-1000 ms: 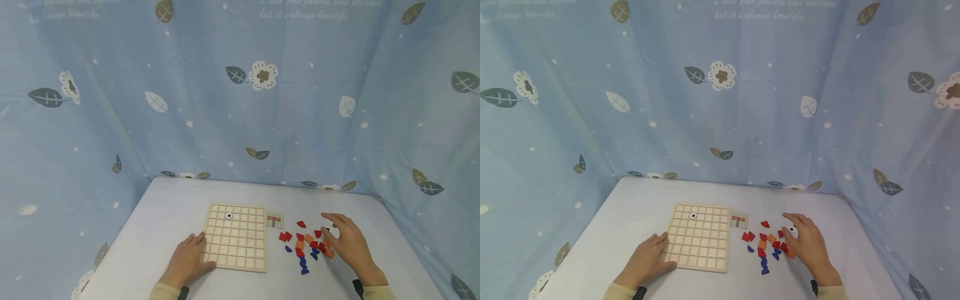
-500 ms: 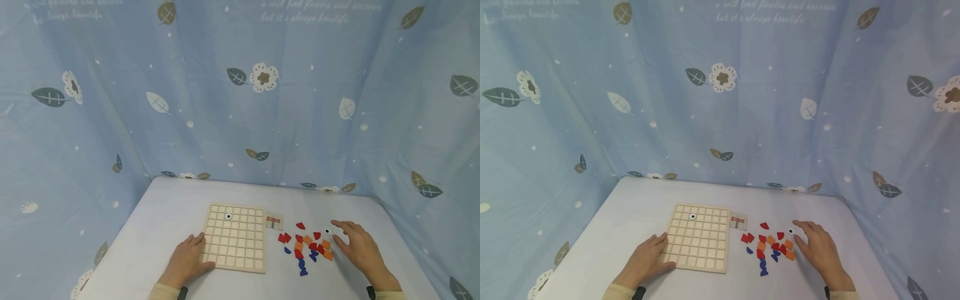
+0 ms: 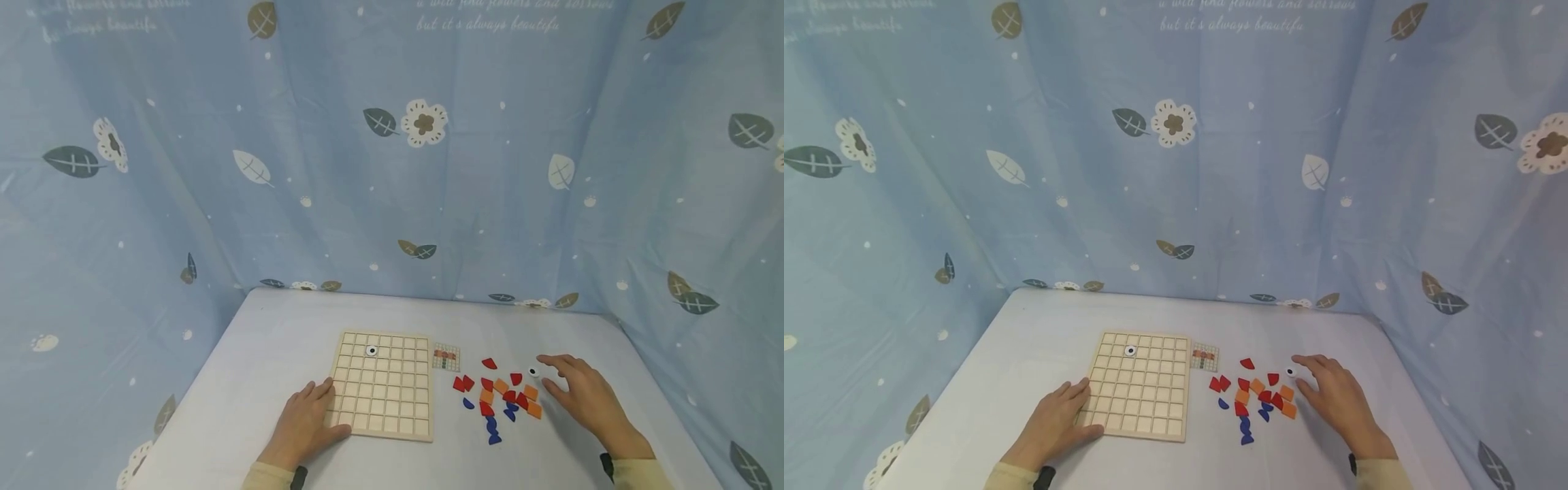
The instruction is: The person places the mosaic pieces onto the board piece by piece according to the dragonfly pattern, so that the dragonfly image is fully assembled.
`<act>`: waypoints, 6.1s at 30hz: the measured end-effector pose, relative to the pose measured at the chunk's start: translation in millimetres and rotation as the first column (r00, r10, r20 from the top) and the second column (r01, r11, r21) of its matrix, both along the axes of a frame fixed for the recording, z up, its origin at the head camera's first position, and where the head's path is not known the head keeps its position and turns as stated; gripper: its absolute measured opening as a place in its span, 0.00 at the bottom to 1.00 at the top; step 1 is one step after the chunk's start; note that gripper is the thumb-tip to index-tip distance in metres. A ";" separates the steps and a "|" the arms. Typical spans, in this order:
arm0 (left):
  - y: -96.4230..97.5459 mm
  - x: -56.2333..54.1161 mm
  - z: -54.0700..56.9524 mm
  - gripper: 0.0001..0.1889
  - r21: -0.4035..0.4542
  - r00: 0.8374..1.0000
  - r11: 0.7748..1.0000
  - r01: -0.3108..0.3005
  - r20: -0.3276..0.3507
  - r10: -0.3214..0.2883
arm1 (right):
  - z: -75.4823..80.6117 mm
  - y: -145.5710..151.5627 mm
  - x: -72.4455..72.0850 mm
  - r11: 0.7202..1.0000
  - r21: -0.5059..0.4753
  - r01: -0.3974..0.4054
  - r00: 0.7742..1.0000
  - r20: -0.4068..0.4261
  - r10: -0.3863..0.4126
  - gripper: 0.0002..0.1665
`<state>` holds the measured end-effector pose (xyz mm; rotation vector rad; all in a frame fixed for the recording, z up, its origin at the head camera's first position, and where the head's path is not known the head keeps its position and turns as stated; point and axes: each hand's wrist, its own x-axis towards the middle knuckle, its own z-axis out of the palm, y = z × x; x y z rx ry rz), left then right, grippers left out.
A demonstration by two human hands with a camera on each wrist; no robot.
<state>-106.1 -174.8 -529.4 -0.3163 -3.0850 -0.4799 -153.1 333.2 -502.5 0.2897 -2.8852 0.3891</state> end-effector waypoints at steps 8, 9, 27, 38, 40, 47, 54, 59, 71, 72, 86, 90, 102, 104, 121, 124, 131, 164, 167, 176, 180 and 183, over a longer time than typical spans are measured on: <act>-2.4 -2.0 -1.7 0.47 -0.009 1.000 1.000 0.013 -0.006 -0.014 | -8.7 3.7 -11.5 1.000 -0.011 -0.012 0.997 0.070 0.013 0.30; -2.6 -2.2 -2.1 0.47 -0.011 1.000 1.000 0.017 -0.006 -0.017 | -9.8 4.5 -12.9 1.000 -0.007 -0.012 0.997 0.082 0.012 0.30; -2.1 -2.4 -1.1 0.46 0.003 1.000 1.000 0.020 -0.013 -0.020 | -19.0 3.3 -29.4 0.998 0.057 0.008 0.983 0.184 -0.018 0.28; -2.1 -1.7 -3.9 0.47 -0.003 1.000 1.000 0.021 -0.017 -0.021 | -22.4 1.1 -35.9 0.999 0.037 0.005 0.963 0.270 -0.014 0.17; -2.2 -1.4 -4.0 0.47 0.001 1.000 1.000 0.019 -0.019 -0.019 | -22.0 0.2 -36.5 0.999 0.039 0.002 0.967 0.253 -0.012 0.18; -4.6 -0.3 -4.4 0.45 -0.001 0.999 1.000 0.013 -0.038 -0.013 | -21.6 -0.1 -36.9 0.997 0.072 0.001 0.979 0.202 -0.015 0.20; -9.4 -0.5 -4.9 0.43 -0.011 0.998 0.999 0.041 -0.042 -0.041 | -23.4 3.0 -40.6 0.998 0.057 -0.007 0.968 0.251 -0.008 0.18; -11.0 0.0 -6.1 0.40 -0.007 0.996 0.998 0.059 -0.067 -0.060 | -25.7 4.4 -45.9 0.999 0.037 0.009 0.955 0.296 -0.019 0.17; -10.3 -2.8 -4.8 0.39 -0.002 0.997 0.998 0.057 -0.060 -0.057 | -24.8 1.7 -50.5 0.999 0.032 0.035 0.943 0.331 -0.044 0.17; -10.3 -3.0 -4.6 0.39 0.000 0.997 0.998 0.056 -0.060 -0.056 | -24.7 1.0 -50.5 0.999 0.033 0.036 0.942 0.332 -0.045 0.17; -9.0 -2.5 -2.8 0.38 0.013 0.995 0.998 0.065 -0.075 -0.064 | -23.9 -2.3 -51.6 0.999 0.047 0.015 0.947 0.321 -0.030 0.15; -9.3 -3.1 -3.7 0.39 0.005 0.995 0.998 0.063 -0.073 -0.062 | -24.7 -1.5 -53.2 1.000 0.025 0.016 0.941 0.336 -0.024 0.15; -9.9 -4.1 -4.7 0.38 0.004 0.995 0.997 0.071 -0.075 -0.070 | -24.9 -5.1 -54.0 0.998 -0.039 0.041 0.945 0.325 -0.026 0.18; -9.7 -4.0 -5.3 0.38 0.005 0.995 0.998 0.068 -0.072 -0.068 | -22.7 -8.3 -54.5 0.998 -0.056 0.020 0.962 0.275 -0.003 0.18; -9.7 -5.0 -3.6 0.39 0.017 0.996 0.997 0.073 -0.049 -0.072 | -0.7 -69.0 -69.8 0.989 -0.112 -0.099 0.989 0.100 0.110 0.18; -9.9 -4.9 -3.2 0.39 0.010 0.996 0.998 0.069 -0.051 -0.068 | 0.9 -84.1 -73.8 0.984 -0.130 -0.122 0.986 0.096 0.135 0.18; -10.0 -3.8 -1.8 0.39 0.018 0.995 0.997 0.074 -0.068 -0.073 | 5.7 -123.8 -78.0 0.971 -0.138 -0.197 0.980 -0.005 0.198 0.17; -8.1 -2.2 0.3 0.39 0.015 0.997 0.997 0.073 -0.035 -0.072 | -2.0 -236.2 -91.6 0.876 -0.161 -0.455 0.887 -0.166 0.430 0.13; -8.2 -1.6 0.7 0.38 0.010 0.996 0.997 0.077 -0.036 -0.076 | -5.5 -244.6 -93.1 0.875 -0.161 -0.457 0.889 -0.094 0.447 0.13; -8.6 -2.4 -2.4 0.39 -0.003 0.996 0.997 0.080 -0.043 -0.080 | -15.7 -263.4 -96.6 0.894 -0.094 -0.438 0.896 0.034 0.443 0.14; -7.7 -1.8 -1.4 0.38 0.006 0.997 0.997 0.072 -0.032 -0.072 | -18.5 -266.2 -95.6 0.891 -0.048 -0.452 0.888 0.064 0.455 0.14; -7.2 -1.7 0.5 0.38 0.018 0.998 0.998 0.060 -0.013 -0.060 | -20.0 -267.0 -95.6 0.885 -0.036 -0.463 0.882 0.073 0.465 0.14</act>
